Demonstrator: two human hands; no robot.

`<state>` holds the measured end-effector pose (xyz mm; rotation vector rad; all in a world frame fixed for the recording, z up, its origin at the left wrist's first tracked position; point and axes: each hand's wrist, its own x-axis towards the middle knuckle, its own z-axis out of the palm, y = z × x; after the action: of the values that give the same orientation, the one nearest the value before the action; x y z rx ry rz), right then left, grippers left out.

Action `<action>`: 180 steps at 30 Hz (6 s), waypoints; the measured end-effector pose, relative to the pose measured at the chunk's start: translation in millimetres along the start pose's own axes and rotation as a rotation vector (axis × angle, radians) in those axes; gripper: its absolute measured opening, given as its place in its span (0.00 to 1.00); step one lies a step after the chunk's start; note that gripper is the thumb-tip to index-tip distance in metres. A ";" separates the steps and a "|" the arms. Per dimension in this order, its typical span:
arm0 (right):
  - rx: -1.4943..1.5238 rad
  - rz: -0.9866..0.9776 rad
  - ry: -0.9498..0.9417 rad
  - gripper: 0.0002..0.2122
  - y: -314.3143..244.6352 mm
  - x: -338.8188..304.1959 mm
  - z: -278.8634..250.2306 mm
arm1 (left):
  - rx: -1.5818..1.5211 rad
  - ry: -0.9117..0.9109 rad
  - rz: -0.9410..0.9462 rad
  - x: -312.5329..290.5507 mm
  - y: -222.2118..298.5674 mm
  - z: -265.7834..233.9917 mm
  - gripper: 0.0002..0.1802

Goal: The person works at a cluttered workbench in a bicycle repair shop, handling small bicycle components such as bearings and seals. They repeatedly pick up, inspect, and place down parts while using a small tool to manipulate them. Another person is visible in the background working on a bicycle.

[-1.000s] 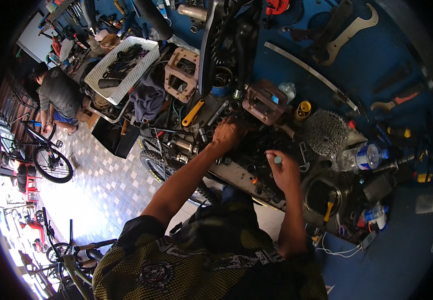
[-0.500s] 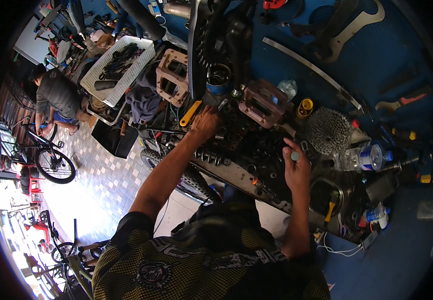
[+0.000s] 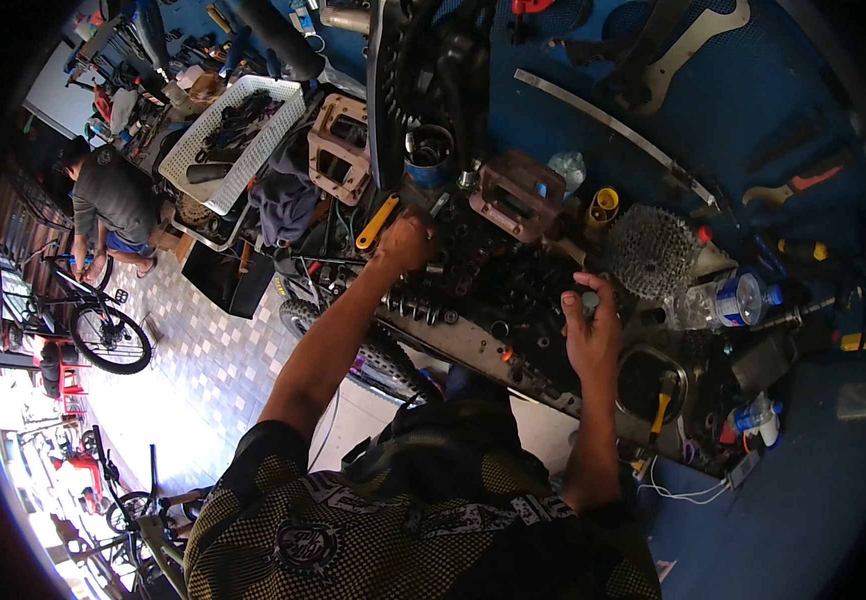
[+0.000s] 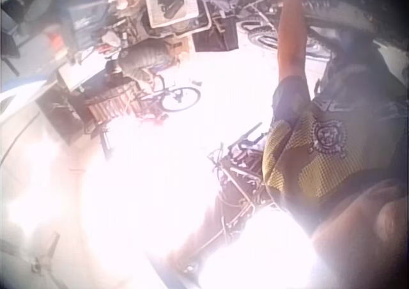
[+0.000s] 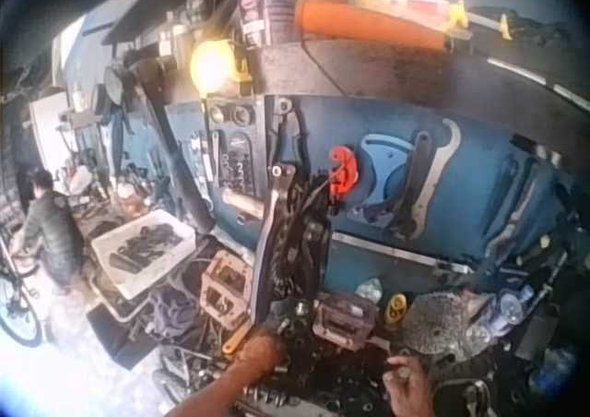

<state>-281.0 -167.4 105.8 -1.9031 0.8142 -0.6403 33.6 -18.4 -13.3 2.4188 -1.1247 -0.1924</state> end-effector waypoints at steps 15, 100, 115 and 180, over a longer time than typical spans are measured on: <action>0.242 -0.109 -0.202 0.24 -27.4 -3.1 35.1 | -1.972 0.010 -0.324 -177.0 18.0 -80.0 0.10; 1.315 -0.523 -1.000 0.25 -221.5 -63.6 121.5 | -2.066 0.387 -0.013 -278.1 97.8 -163.3 0.11; 1.311 -0.469 -0.892 0.28 -227.4 -59.7 112.4 | -2.028 0.328 -0.013 -274.8 107.0 -159.3 0.11; -0.767 -0.215 -0.497 0.24 23.8 76.4 159.1 | -1.949 0.360 -0.354 -291.8 45.4 -86.3 0.09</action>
<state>-124.4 -145.4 24.0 -2.7138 0.5643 0.0769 -161.9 206.0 64.6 0.7304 0.0092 -0.5672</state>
